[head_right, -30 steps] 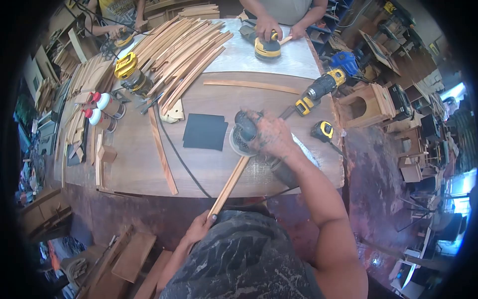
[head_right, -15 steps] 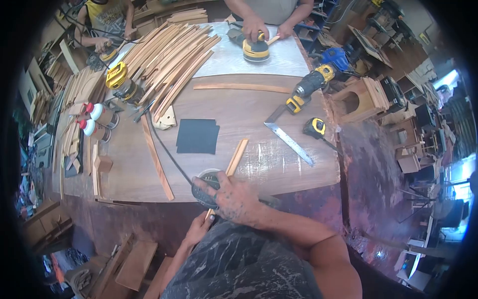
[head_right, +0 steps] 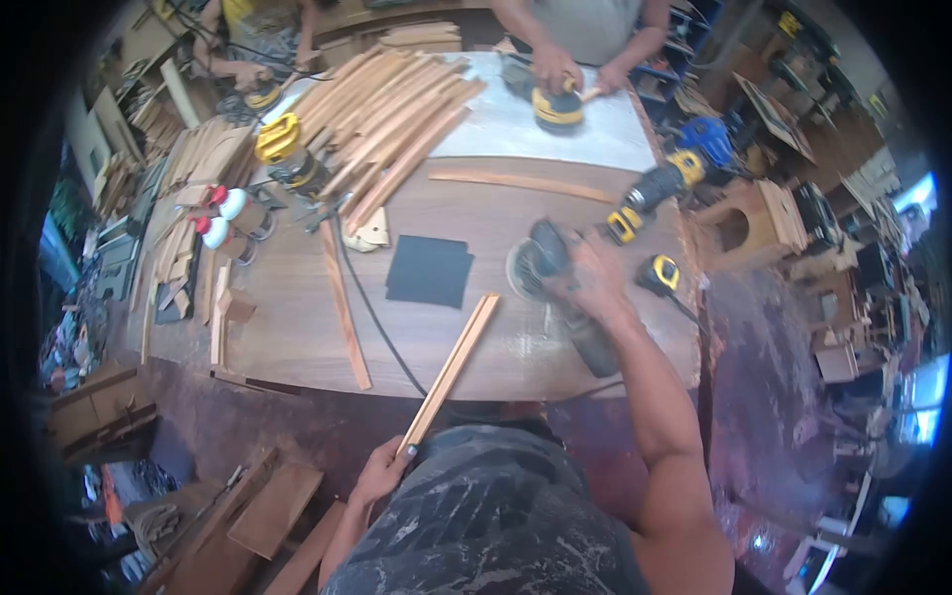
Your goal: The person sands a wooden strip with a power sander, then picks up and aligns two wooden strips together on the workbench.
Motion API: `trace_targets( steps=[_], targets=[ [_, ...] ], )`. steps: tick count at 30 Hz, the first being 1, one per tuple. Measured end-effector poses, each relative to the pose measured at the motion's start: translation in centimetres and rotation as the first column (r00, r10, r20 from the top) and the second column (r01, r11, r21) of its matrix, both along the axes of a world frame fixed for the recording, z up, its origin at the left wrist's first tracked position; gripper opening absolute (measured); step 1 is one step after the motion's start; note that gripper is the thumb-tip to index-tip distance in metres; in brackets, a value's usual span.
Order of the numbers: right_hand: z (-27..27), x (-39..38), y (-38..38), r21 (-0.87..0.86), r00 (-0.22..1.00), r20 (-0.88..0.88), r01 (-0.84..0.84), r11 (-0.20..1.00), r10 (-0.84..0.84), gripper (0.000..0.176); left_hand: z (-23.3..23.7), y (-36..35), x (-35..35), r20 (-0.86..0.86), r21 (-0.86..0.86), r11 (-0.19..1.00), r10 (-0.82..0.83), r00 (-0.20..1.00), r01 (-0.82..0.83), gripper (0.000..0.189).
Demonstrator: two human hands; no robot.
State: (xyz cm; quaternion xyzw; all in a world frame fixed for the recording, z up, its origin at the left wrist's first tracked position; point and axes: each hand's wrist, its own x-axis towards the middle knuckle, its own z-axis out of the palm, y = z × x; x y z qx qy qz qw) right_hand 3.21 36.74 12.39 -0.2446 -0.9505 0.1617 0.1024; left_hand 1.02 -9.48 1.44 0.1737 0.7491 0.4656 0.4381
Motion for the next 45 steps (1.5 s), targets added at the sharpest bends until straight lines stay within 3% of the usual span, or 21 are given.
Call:
trace_targets(
  steps=[4,6,10,13,19,26,29,30,32,36,38,40,41,42,45],
  targets=[
    [1.5,1.5,-1.6,0.062,0.994,-0.099,-0.044,0.997,0.050,0.104,3.8,-0.3,-0.1,-0.094,0.117,0.984,0.144,0.985,-0.133,0.031],
    [1.8,2.3,-2.5,-0.022,0.997,-0.047,-0.066,0.998,0.065,0.105,4.8,0.8,-0.8,-0.113,0.198,0.969,0.173,0.978,-0.149,0.032],
    [2.2,3.1,-3.7,-0.074,0.996,0.060,-0.068,0.995,0.072,0.104,6.1,3.3,-2.2,-0.205,0.247,0.964,0.155,0.966,-0.102,0.033],
    [2.2,3.7,-4.4,-0.084,0.994,0.008,-0.109,0.990,0.110,0.103,7.4,5.1,-2.8,-0.211,0.258,0.961,0.158,0.965,-0.100,0.034],
    [2.1,4.3,-3.8,-0.044,0.982,0.029,-0.185,0.982,0.187,0.099,6.8,7.7,-4.6,-0.185,0.285,0.956,0.122,0.975,-0.065,0.037],
    [2.1,4.2,-3.4,-0.044,0.974,0.024,-0.223,0.974,0.225,0.097,6.6,11.3,-7.2,0.029,0.288,0.944,0.160,0.987,-0.162,0.036],
    [1.8,4.1,-3.2,-0.057,0.970,0.059,-0.232,0.971,0.235,0.098,5.8,13.3,-8.6,-0.033,0.372,0.909,0.218,0.975,-0.190,0.035],
    [1.8,4.0,-3.4,-0.092,0.967,0.132,-0.207,0.974,0.218,0.100,5.7,14.0,-9.5,-0.139,0.313,0.933,0.228,0.964,-0.175,0.034],
    [1.8,3.9,-3.4,-0.074,0.961,0.133,-0.233,0.970,0.241,0.103,5.8,15.4,-12.3,-0.339,0.177,0.969,0.224,0.914,-0.172,0.032],
    [2.0,4.0,-3.2,-0.099,0.938,0.167,-0.290,0.952,0.303,0.099,7.0,20.8,-21.0,-0.689,0.119,0.970,0.234,0.686,-0.212,0.025],
    [2.1,3.7,-3.0,-0.115,0.935,0.173,-0.294,0.949,0.310,0.100,6.2,23.7,-27.7,-0.873,0.105,0.980,0.171,0.457,-0.166,0.030],
    [1.9,4.0,-3.1,-0.152,0.941,0.162,-0.275,0.950,0.298,0.101,6.1,26.7,-33.9,-0.941,-0.022,0.981,0.044,0.335,-0.192,0.034],
    [1.6,4.1,-3.0,-0.180,0.947,0.148,-0.257,0.949,0.285,0.101,7.5,28.2,-34.7,-0.999,-0.054,0.956,-0.052,0.017,-0.290,0.044],
    [1.5,4.1,-3.0,-0.211,0.953,0.133,-0.240,0.948,0.271,0.102,8.6,29.8,-35.1,-0.996,-0.071,0.948,-0.052,0.070,-0.309,0.050],
    [2.5,3.9,-3.0,-0.211,0.948,0.180,-0.224,0.952,0.263,0.101,1.4,34.8,-36.7,-0.958,-0.255,0.954,-0.272,0.093,0.159,0.052]
  ],
)
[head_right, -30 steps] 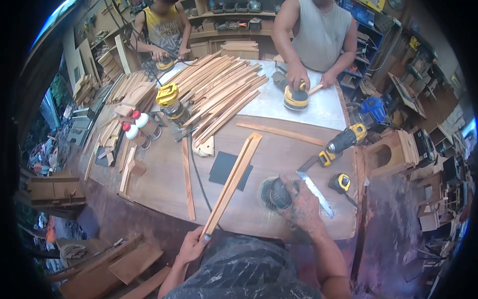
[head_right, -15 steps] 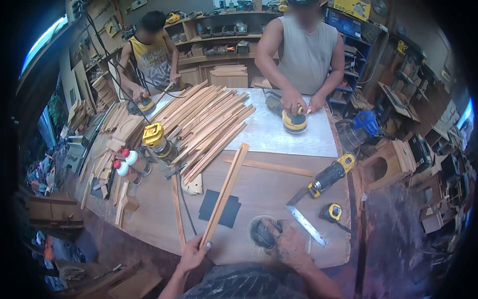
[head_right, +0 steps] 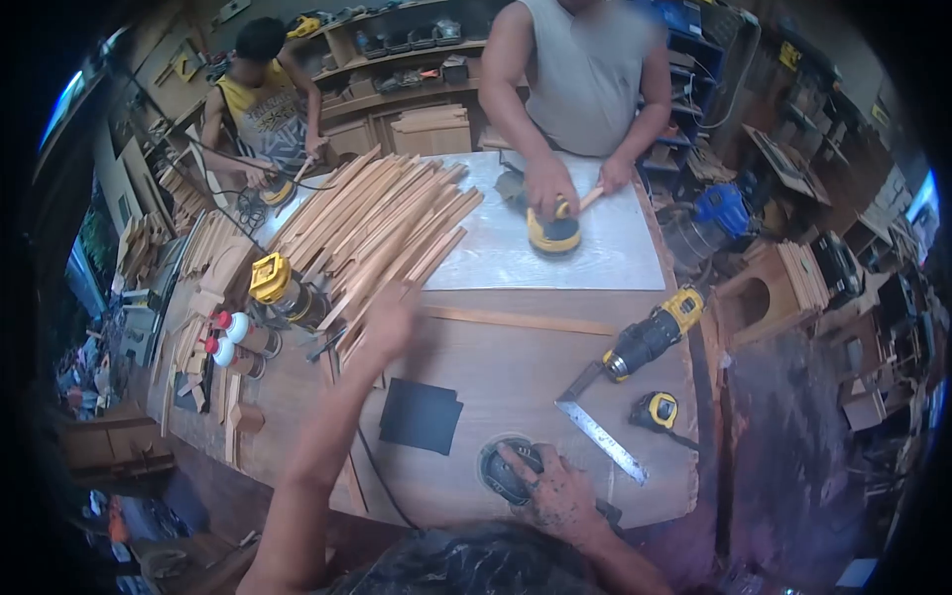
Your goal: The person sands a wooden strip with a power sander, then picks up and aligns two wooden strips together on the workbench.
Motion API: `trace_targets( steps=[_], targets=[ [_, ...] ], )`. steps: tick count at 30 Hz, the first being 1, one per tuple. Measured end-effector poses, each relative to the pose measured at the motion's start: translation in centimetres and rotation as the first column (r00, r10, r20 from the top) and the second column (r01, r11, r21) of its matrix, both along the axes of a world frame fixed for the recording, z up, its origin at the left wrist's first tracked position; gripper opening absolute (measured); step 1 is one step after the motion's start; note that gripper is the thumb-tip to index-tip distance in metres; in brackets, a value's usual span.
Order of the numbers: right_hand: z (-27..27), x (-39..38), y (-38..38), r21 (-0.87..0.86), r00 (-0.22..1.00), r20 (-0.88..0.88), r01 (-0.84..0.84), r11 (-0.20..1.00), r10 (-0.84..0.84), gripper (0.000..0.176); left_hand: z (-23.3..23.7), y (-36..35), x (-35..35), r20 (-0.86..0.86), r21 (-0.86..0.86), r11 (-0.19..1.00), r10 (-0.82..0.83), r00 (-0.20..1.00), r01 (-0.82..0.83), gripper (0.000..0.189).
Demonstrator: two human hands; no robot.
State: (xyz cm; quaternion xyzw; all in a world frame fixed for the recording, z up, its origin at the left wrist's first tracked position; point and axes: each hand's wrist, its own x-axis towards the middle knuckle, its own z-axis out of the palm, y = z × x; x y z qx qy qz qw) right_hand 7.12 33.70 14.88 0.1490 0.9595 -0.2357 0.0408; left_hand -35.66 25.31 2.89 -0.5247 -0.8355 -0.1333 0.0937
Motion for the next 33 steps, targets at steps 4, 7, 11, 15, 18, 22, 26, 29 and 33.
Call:
trace_targets(
  steps=[4,7,11,15,18,22,26,29,33],
  targets=[
    [0.0,0.2,0.1,-0.004,0.999,-0.031,0.024,1.000,-0.024,0.099,-4.1,5.1,6.1,-0.039,0.084,0.996,-0.019,0.999,0.022,0.039],
    [0.2,1.1,0.1,-0.030,0.995,-0.083,0.062,0.998,-0.064,0.096,-4.2,6.1,6.1,0.047,-0.141,0.990,-0.005,0.999,0.012,0.030],
    [0.4,2.1,0.1,-0.002,0.976,-0.192,0.103,0.995,-0.102,0.094,0.4,1.1,8.9,0.341,-0.126,0.991,-0.007,0.940,0.053,0.029],
    [0.4,3.6,0.5,0.006,0.938,-0.314,0.155,0.988,-0.145,0.093,1.6,-9.0,16.9,0.959,-0.270,0.949,0.280,0.044,-0.163,0.047],
    [0.8,4.4,0.0,-0.007,0.915,-0.337,0.232,0.973,-0.220,0.095,2.0,-13.9,25.3,0.872,-0.351,0.889,0.196,-0.448,-0.294,0.049],
    [2.5,4.5,-1.0,-0.078,0.935,-0.208,0.278,0.957,-0.288,0.086,-0.7,-18.4,31.4,0.914,-0.264,0.936,0.165,-0.370,-0.235,0.048],
    [2.8,3.6,-1.9,0.001,0.971,-0.133,0.200,0.980,-0.198,0.087,-2.5,-20.5,34.9,0.970,-0.229,0.949,0.241,0.030,-0.215,0.047],
    [2.0,3.3,-3.1,0.060,0.991,-0.056,0.124,0.990,-0.121,0.088,-0.9,-20.7,36.8,0.930,-0.233,0.937,0.293,0.221,-0.260,0.041],
    [2.2,3.1,-4.9,0.101,1.000,-0.008,0.023,0.995,-0.022,0.089,0.0,-21.2,37.9,0.898,-0.301,0.912,0.369,0.240,-0.278,0.042]
  ],
)
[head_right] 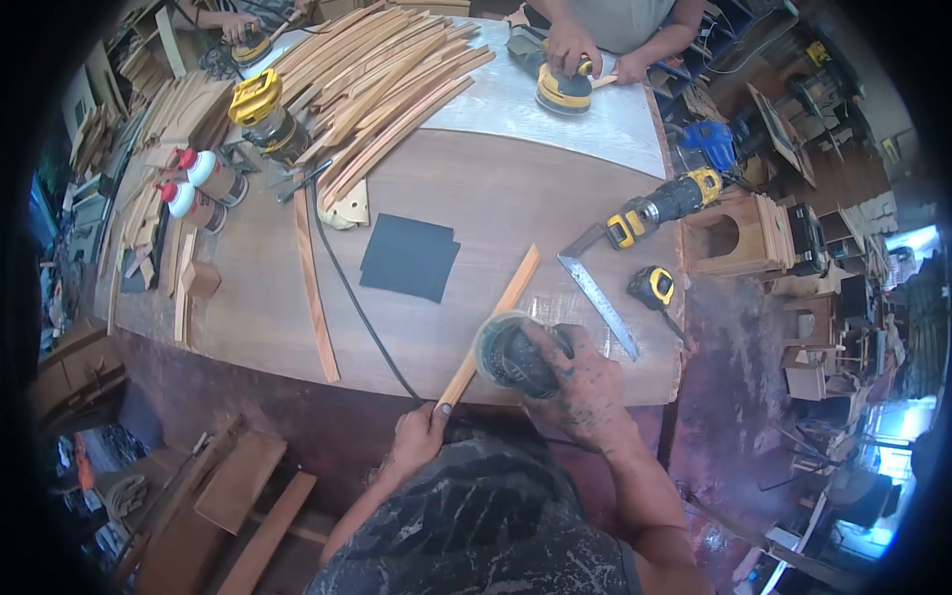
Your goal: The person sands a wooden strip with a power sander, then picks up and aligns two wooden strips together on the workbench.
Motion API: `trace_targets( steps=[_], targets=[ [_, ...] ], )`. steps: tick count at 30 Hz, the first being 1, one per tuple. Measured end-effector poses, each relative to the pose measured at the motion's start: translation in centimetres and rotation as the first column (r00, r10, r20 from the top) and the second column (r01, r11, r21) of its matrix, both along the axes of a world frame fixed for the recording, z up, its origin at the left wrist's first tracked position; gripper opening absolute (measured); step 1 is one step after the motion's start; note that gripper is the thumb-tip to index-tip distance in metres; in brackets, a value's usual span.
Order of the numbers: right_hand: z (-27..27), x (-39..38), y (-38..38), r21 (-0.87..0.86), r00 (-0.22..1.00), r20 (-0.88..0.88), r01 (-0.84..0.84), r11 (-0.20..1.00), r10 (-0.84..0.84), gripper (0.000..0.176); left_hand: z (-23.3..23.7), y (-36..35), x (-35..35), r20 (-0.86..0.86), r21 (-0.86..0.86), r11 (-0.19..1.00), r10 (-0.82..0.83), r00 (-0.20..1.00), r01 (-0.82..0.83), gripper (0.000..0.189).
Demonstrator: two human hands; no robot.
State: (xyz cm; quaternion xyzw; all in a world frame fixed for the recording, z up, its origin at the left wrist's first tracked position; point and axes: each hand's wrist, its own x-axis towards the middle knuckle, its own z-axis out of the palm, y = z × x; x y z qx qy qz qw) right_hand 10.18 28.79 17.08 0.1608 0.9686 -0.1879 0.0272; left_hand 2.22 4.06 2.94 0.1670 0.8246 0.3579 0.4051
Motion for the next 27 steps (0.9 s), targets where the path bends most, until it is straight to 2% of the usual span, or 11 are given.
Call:
trace_targets(
  steps=[7,11,12,15,18,21,25,27],
  targets=[
    [-1.2,-0.9,-3.0,-0.027,0.980,0.122,-0.156,0.987,0.159,0.095,-2.5,-0.8,0.3,-0.067,0.066,0.996,-0.054,0.996,0.059,0.037],
    [-1.3,-2.9,-1.8,0.039,0.983,0.171,-0.068,0.997,0.060,0.093,-1.5,-1.2,-0.1,0.005,0.016,0.996,-0.083,0.997,0.083,0.038],
    [-0.6,-4.0,-1.0,0.023,0.981,0.194,0.001,1.000,-0.005,0.094,-1.4,-1.3,-0.3,0.021,0.011,0.996,-0.090,0.996,0.090,0.038],
    [-1.6,-6.1,2.8,0.086,0.995,-0.013,0.098,0.992,-0.097,0.094,-2.2,-1.7,-0.3,0.006,0.000,0.994,-0.107,0.994,0.107,0.037],
    [-1.4,-8.1,6.2,0.099,0.991,-0.084,0.116,0.988,-0.107,0.099,-2.3,-2.3,-0.5,-0.023,0.115,0.989,-0.088,0.996,0.090,0.033],
    [-2.0,-8.9,8.2,0.089,0.988,-0.077,0.142,0.986,-0.135,0.098,-2.3,-2.3,-1.1,0.046,0.020,0.990,-0.140,0.989,0.140,0.035],
    [-1.6,-8.9,7.9,0.097,0.993,-0.083,0.094,0.991,-0.086,0.098,-2.1,-2.3,-1.4,0.073,0.055,0.992,-0.116,0.991,0.112,0.036],
    [-0.8,-8.4,6.4,0.116,0.998,-0.006,0.069,0.991,-0.068,0.100,-2.3,-2.2,-1.4,0.076,0.059,0.992,-0.115,0.990,0.111,0.036]
  ],
)
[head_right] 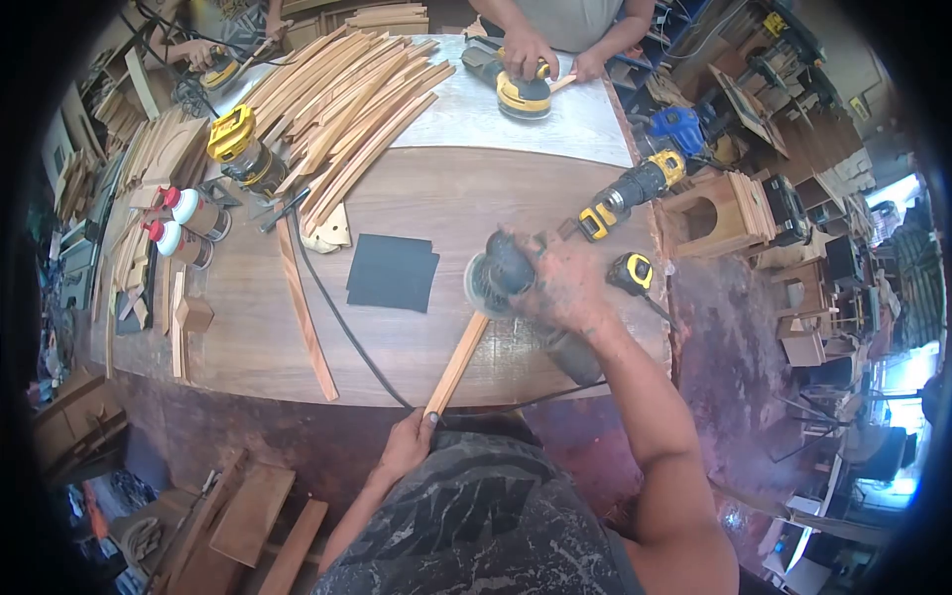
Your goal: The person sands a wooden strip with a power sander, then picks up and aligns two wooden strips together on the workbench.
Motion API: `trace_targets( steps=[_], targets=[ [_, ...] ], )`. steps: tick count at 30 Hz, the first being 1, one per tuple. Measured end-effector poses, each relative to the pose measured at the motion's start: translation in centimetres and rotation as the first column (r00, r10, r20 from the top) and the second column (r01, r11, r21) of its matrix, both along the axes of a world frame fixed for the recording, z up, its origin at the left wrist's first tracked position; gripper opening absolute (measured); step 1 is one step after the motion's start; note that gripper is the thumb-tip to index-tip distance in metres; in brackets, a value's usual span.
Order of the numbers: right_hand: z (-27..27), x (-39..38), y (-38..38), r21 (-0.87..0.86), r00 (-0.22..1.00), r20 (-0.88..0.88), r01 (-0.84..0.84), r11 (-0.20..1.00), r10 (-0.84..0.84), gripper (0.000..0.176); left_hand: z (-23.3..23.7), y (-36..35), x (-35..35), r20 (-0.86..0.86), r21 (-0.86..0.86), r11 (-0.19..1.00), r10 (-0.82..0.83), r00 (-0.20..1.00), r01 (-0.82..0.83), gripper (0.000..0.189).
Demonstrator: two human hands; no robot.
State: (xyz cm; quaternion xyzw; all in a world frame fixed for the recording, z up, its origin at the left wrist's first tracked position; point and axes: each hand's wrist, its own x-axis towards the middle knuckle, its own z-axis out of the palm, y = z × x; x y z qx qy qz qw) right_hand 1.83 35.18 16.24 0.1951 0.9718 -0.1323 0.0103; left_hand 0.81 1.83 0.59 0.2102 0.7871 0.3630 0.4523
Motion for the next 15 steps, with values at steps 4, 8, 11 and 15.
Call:
trace_targets(
  steps=[4,8,11,15],
  targets=[
    [0.0,1.8,-3.9,-0.051,0.993,0.054,-0.099,0.994,0.102,0.097,1.1,0.5,-0.3,-0.013,-0.003,1.000,0.007,1.000,-0.007,0.037],
    [0.2,4.2,-8.9,-0.134,0.967,0.103,-0.218,0.967,0.233,0.097,0.2,0.2,0.4,-0.041,0.028,0.998,0.049,0.998,-0.048,0.036],
    [-0.4,4.9,-10.4,-0.163,0.959,0.064,-0.263,0.951,0.276,0.098,0.3,0.1,0.3,-0.021,-0.010,0.999,0.034,0.999,-0.034,0.034],
    [-0.5,3.7,-7.7,-0.126,0.977,0.143,-0.142,0.982,0.160,0.104,-0.1,-0.4,0.5,-0.018,-0.002,1.000,0.023,1.000,-0.023,0.035]
  ],
)
